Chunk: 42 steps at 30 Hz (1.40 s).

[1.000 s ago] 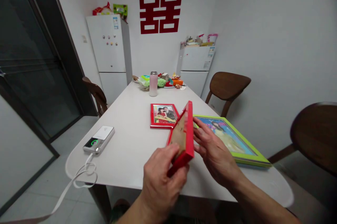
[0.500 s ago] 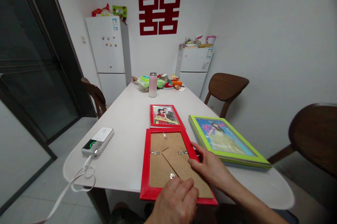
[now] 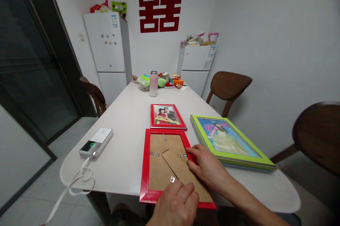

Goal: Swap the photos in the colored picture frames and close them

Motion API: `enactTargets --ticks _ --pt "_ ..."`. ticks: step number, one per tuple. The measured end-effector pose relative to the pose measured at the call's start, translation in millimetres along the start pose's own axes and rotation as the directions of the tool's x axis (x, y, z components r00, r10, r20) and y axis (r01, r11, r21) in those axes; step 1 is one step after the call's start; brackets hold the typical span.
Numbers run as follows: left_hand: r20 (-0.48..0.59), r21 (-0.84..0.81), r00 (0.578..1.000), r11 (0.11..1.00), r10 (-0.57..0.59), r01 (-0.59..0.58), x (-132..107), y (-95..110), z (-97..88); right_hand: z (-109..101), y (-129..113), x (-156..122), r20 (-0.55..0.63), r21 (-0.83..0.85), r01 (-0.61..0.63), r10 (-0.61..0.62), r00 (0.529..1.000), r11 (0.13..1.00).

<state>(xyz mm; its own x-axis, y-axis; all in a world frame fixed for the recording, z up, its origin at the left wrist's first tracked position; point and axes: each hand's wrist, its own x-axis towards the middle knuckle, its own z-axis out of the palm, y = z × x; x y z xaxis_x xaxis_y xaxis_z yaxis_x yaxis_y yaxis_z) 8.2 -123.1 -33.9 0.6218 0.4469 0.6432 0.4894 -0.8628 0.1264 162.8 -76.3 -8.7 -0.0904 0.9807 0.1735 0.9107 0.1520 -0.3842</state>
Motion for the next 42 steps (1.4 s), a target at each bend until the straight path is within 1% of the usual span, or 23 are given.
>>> enactTargets --ticks 1,2,3,4,5,6,7,8,9,11,14,17,20,22,24,27,31,35,39,42 --pt "0.055 -0.050 0.998 0.998 -0.033 0.035 0.9 -3.0 -5.8 0.3 0.4 2.7 -0.007 -0.011 0.022 -0.023 1.000 1.000" --pt "0.110 -0.088 0.990 0.992 -0.085 0.095 1.5 -7.8 -12.7 0.9 0.6 5.6 -0.011 -0.024 0.041 -0.041 0.999 0.999" --pt "0.163 -0.109 0.974 0.979 -0.156 0.175 1.6 -14.5 -19.9 1.6 0.7 8.6 -0.012 -0.038 0.053 -0.053 0.999 0.998" --pt "0.180 -0.086 0.950 0.958 -0.256 0.274 1.0 -22.7 -26.9 2.6 0.6 11.5 -0.008 -0.052 0.059 -0.059 0.998 0.997" --pt "0.159 -0.033 0.916 0.925 -0.369 0.378 -0.3 -31.6 -32.9 3.6 0.5 14.2 -0.003 -0.065 0.059 -0.059 0.998 0.996" --pt "0.143 0.008 0.875 0.885 -0.462 0.465 -2.1 -40.6 -37.5 4.7 0.3 16.5 -0.001 -0.077 0.054 -0.055 0.999 0.996" --pt "0.148 0.028 0.835 0.846 -0.530 0.532 -4.4 -48.8 -40.5 5.6 0.3 18.4 -0.002 -0.088 0.050 -0.051 0.999 0.995" --pt "0.155 0.036 0.800 0.813 -0.580 0.582 -6.8 -55.5 -42.1 6.3 0.6 19.7 -0.006 -0.097 0.049 -0.050 0.999 0.994" --pt "0.171 0.029 0.775 0.789 -0.609 0.614 -9.0 -60.3 -42.3 6.6 0.9 20.4 -0.009 -0.106 0.049 -0.050 0.999 0.993" --pt "0.194 -0.003 0.752 0.766 -0.630 0.643 -12.5 -64.4 -40.5 6.1 1.3 20.6 -0.012 -0.119 0.054 -0.056 0.998 0.991" --pt "0.169 -0.044 0.752 0.758 -0.636 0.651 -14.6 -62.5 -36.8 3.9 -5.3 19.4 -0.043 -0.130 0.098 -0.104 0.994 0.987" --pt "0.140 -0.060 0.753 0.754 -0.643 0.655 -15.1 -60.2 -35.0 6.1 -26.9 21.3 -0.060 -0.062 0.199 -0.202 0.978 0.978" --pt "0.135 -0.046 0.753 0.755 -0.644 0.654 -15.5 -60.5 -34.3 17.2 -55.3 30.5 0.032 0.021 0.292 -0.292 0.956 0.956" --pt "0.138 -0.032 0.757 0.761 -0.638 0.648 -15.5 -61.1 -34.1 27.3 -69.2 39.0 0.081 0.005 0.302 -0.301 0.950 0.953" --pt "0.142 -0.020 0.758 0.764 -0.636 0.645 -15.0 -61.4 -34.2 35.9 -75.6 46.3 0.084 -0.027 0.278 -0.275 0.958 0.960" --pt "0.146 -0.019 0.752 0.758 -0.643 0.652 -13.7 -61.0 -34.8 39.8 -71.4 52.0 0.049 -0.047 0.251 -0.248 0.967 0.967" --pt "0.132 -0.051 0.746 0.747 -0.652 0.662 -12.3 -60.1 -36.1 31.2 -50.6 57.2 -0.003 -0.080 0.195 -0.196 0.981 0.978" --pt "0.155 -0.038 0.739 0.743 -0.656 0.668 -10.9 -59.6 -36.5 27.6 -34.9 66.7 -0.041 -0.111 0.125 -0.130 0.991 0.986" --pt "0.147 -0.048 0.747 0.750 -0.648 0.660 -10.2 -60.4 -35.1 32.9 -35.8 73.3 -0.042 -0.091 0.117 -0.121 0.992 0.989" --pt "0.143 -0.060 0.747 0.748 -0.649 0.661 -10.6 -60.9 -34.6 29.5 -38.6 68.2 -0.032 -0.065 0.129 -0.132 0.991 0.989"
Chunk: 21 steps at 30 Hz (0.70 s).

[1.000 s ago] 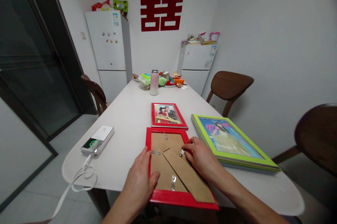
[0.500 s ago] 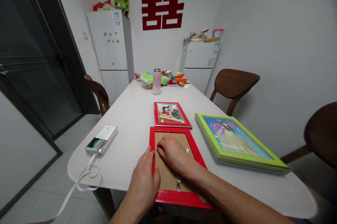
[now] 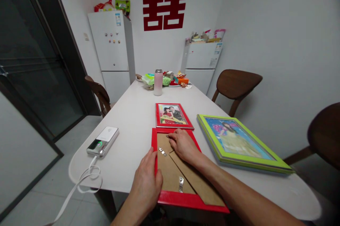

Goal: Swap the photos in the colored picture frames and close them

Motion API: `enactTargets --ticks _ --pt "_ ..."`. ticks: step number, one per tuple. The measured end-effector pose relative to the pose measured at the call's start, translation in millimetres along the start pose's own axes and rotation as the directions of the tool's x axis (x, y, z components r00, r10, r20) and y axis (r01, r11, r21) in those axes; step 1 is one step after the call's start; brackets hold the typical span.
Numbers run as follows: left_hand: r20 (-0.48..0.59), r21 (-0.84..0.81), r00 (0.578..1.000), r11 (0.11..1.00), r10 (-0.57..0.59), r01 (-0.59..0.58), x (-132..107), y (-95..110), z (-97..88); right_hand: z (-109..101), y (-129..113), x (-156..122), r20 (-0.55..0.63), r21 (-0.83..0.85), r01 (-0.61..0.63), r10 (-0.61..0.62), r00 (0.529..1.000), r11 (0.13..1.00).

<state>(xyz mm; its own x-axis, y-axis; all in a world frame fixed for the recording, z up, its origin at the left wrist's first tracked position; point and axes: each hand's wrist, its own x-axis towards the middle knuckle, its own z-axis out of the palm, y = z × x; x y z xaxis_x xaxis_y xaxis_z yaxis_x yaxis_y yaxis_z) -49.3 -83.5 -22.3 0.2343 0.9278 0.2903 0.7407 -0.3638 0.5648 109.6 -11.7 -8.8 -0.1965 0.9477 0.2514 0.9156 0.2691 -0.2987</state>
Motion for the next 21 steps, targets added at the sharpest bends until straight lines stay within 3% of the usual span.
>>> enactTargets --ticks 4,6,9,15,21 --pt "-0.001 -0.018 1.000 1.000 -0.013 0.013 -0.5 -0.4 -0.1 -22.7 0.0 -29.8 0.075 0.151 0.106 -0.118 0.990 0.983" --pt "-0.014 -0.030 1.000 1.000 -0.008 0.008 -1.0 -0.8 1.0 -35.0 0.6 -50.2 0.195 0.294 0.168 -0.231 0.953 0.941" --pt "-0.048 -0.030 0.999 1.000 0.003 -0.004 -2.1 -1.9 4.2 -43.5 -1.0 -73.3 0.288 0.368 0.164 -0.280 0.916 0.915" --pt "-0.033 -0.015 0.999 1.000 -0.003 0.002 -3.3 -2.3 5.7 -35.2 -8.7 -79.1 0.212 0.338 0.150 -0.231 0.950 0.929" --pt "-0.044 -0.037 0.999 0.999 -0.008 0.007 -4.1 -2.4 4.6 -33.4 -3.2 -75.8 0.125 0.179 -0.002 -0.020 0.992 0.984"
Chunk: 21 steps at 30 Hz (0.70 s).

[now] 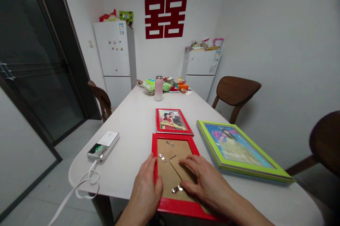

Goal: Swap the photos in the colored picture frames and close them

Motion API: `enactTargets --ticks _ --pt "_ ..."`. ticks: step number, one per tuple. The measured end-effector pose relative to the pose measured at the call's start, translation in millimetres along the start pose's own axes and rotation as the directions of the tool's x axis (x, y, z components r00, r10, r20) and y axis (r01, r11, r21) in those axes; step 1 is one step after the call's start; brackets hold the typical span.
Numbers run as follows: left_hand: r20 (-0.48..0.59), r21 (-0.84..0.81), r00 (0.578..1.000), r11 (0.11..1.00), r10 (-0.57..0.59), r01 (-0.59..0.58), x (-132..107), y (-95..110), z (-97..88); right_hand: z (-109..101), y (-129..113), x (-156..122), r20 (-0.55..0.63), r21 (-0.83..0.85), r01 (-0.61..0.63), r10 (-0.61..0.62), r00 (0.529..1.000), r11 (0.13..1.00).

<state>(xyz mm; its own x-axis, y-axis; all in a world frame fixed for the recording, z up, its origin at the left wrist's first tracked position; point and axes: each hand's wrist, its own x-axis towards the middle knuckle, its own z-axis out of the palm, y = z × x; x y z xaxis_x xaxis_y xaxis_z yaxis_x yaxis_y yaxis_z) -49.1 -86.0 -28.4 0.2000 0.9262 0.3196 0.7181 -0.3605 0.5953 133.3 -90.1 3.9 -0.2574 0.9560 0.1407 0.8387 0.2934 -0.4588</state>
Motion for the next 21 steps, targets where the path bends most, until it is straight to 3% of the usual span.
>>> enactTargets --ticks 7,12,13,15,18,21 --pt "0.022 -0.090 0.999 0.995 -0.034 0.035 1.1 -0.1 -3.4 -6.7 -1.1 3.7 -0.042 0.011 -0.051 0.052 0.998 0.999" --pt "-0.011 -0.345 0.994 0.933 -0.109 0.099 8.7 10.7 -14.6 -23.7 -18.1 7.0 -0.099 -0.006 -0.034 0.033 0.995 0.999" --pt "0.015 -0.453 0.989 0.881 -0.149 0.139 10.5 12.4 -17.1 -24.8 -23.6 7.7 -0.114 0.006 -0.012 0.013 0.993 1.000" --pt "0.119 -0.676 0.966 0.694 -0.230 0.248 13.7 12.4 -22.8 -24.6 -33.3 9.0 -0.133 0.053 0.046 -0.038 0.990 0.998" --pt "0.225 -0.836 0.921 0.423 -0.317 0.350 16.3 -0.1 -36.1 -22.5 -36.5 8.7 -0.145 0.117 0.103 -0.086 0.986 0.988" --pt "0.225 -0.852 0.893 0.366 -0.389 0.374 15.1 -24.4 -55.2 -22.2 -19.0 3.5 -0.161 0.068 0.041 -0.029 0.986 0.997"
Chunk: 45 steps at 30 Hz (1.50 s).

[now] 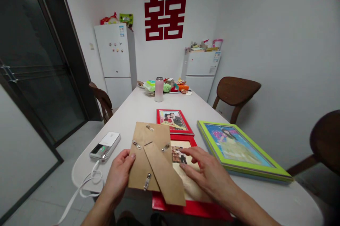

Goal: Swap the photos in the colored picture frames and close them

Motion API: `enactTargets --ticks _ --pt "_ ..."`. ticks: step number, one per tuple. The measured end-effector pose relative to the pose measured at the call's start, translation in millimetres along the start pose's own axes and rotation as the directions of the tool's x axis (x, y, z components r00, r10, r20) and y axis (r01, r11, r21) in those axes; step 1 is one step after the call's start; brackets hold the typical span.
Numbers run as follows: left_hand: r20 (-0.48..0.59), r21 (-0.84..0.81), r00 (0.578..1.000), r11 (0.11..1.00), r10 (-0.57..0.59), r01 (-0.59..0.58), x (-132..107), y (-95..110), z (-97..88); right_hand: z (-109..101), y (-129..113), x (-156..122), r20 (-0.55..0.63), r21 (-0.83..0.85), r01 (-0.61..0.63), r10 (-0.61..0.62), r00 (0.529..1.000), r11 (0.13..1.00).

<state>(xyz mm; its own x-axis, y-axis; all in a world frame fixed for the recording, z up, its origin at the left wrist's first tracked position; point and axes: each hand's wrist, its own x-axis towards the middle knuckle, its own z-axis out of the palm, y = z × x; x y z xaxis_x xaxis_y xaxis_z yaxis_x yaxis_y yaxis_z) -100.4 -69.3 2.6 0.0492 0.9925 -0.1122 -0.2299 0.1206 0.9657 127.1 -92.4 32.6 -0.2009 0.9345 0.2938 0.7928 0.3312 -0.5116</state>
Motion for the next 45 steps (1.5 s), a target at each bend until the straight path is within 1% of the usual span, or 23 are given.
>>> enactTargets --ticks 5,9,11,13,15,18,20,21,23,25,27,28,30,33,35,37,38,39,40,41,42,44,45 --pt "-0.092 0.132 0.995 0.990 -0.040 0.052 3.7 5.0 -44.6 -0.9 42.9 -16.8 0.028 -0.245 -0.239 0.254 0.967 0.940" --pt "-0.110 0.302 0.994 0.952 -0.007 0.040 8.1 -0.5 -57.7 6.1 51.7 -22.7 0.050 -0.296 -0.297 0.326 0.944 0.908" --pt "-0.125 0.465 0.990 0.885 0.063 0.003 9.9 -3.8 -58.8 9.0 49.6 -21.8 0.041 -0.280 -0.295 0.319 0.947 0.914" --pt "-0.134 0.672 0.977 0.740 0.165 -0.033 9.9 -5.8 -57.4 10.1 47.6 -20.1 0.028 -0.253 -0.297 0.314 0.949 0.921" --pt "-0.111 0.838 0.962 0.543 0.251 -0.045 8.2 -6.2 -54.5 9.4 47.5 -18.7 0.003 -0.216 -0.312 0.320 0.947 0.925" --pt "-0.050 0.956 0.953 0.292 0.298 -0.041 4.5 -4.9 -49.5 5.9 49.3 -18.0 -0.061 -0.085 -0.366 0.362 0.930 0.927" --pt "-0.010 0.986 0.944 0.159 0.331 -0.046 1.8 -3.4 -44.9 2.2 48.6 -18.4 -0.051 0.109 -0.415 0.422 0.905 0.903" --pt "0.016 0.992 0.933 0.113 0.359 -0.060 0.0 -2.6 -41.2 -0.2 46.9 -18.7 -0.009 0.246 -0.444 0.460 0.888 0.862" --pt "0.092 0.984 0.908 0.099 0.409 -0.145 -5.8 -1.5 -28.3 -5.7 40.7 -19.6 0.139 0.540 -0.498 0.512 0.847 0.678" --pt "0.193 0.940 0.884 0.178 0.426 -0.291 -15.6 -2.4 -6.1 -12.0 31.3 -20.3 0.278 0.742 -0.526 0.523 0.806 0.415" --pt "0.312 0.862 0.866 0.267 0.391 -0.431 -27.7 -6.3 24.4 -18.3 20.7 -20.7 0.350 0.829 -0.514 0.516 0.782 0.218" --pt "0.387 0.813 0.846 0.297 0.368 -0.501 -33.4 -9.3 41.0 -21.0 15.7 -20.8 0.361 0.852 -0.498 0.510 0.781 0.160" --pt "0.540 0.702 0.764 0.310 0.354 -0.641 -42.1 -15.9 72.4 -25.4 7.4 -20.6 0.358 0.880 -0.462 0.483 0.799 0.111" --pt "0.603 0.614 0.671 0.285 0.432 -0.736 -46.1 -21.6 104.3 -28.2 1.8 -20.3 0.337 0.895 -0.428 0.437 0.834 0.125" --pt "0.625 0.564 0.603 0.247 0.495 -0.788 -45.1 -19.7 111.8 -27.7 3.7 -19.9 0.317 0.890 -0.421 0.424 0.848 0.176" --pt "0.633 0.512 0.527 0.204 0.567 -0.835 -43.8 -13.3 109.3 -25.7 9.6 -19.2 0.281 0.858 -0.428 0.437 0.854 0.284" --pt "0.612 0.505 0.508 0.195 0.606 -0.841 -43.4 -8.9 104.8 -24.3 13.7 -18.6 0.257 0.824 -0.438 0.451 0.855 0.360" --pt "0.564 0.519 0.512 0.204 0.648 -0.830 -43.4 -3.9 98.6 -22.7 18.3 -18.0 0.228 0.775 -0.449 0.466 0.855 0.445" --pt "0.490 0.552 0.541 0.237 0.683 -0.800 -43.5 1.2 90.8 -20.9 23.3 -17.3 0.194 0.712 -0.457 0.476 0.858 0.533" --pt "0.395 0.593 0.591 0.296 0.704 -0.749 -43.6 6.1 81.7 -18.9 28.5 -16.7 0.157 0.636 -0.459 0.479 0.864 0.620" --pt "0.283 0.631 0.657 0.380 0.698 -0.676 -43.6 10.4 71.5 -16.8 33.8 -16.3 0.120 0.549 -0.455 0.473 0.873 0.701" --pt "0.076 0.648 0.795 0.576 0.602 -0.498 -42.9 15.6 49.2 -11.7 43.8 -16.4 0.056 0.348 -0.430 0.439 0.897 0.833" --pt "0.002 0.621 0.848 0.664 0.529 -0.416 -42.0 16.1 38.0 -8.9 48.1 -16.8 0.033 0.242 -0.415 0.420 0.907 0.877"
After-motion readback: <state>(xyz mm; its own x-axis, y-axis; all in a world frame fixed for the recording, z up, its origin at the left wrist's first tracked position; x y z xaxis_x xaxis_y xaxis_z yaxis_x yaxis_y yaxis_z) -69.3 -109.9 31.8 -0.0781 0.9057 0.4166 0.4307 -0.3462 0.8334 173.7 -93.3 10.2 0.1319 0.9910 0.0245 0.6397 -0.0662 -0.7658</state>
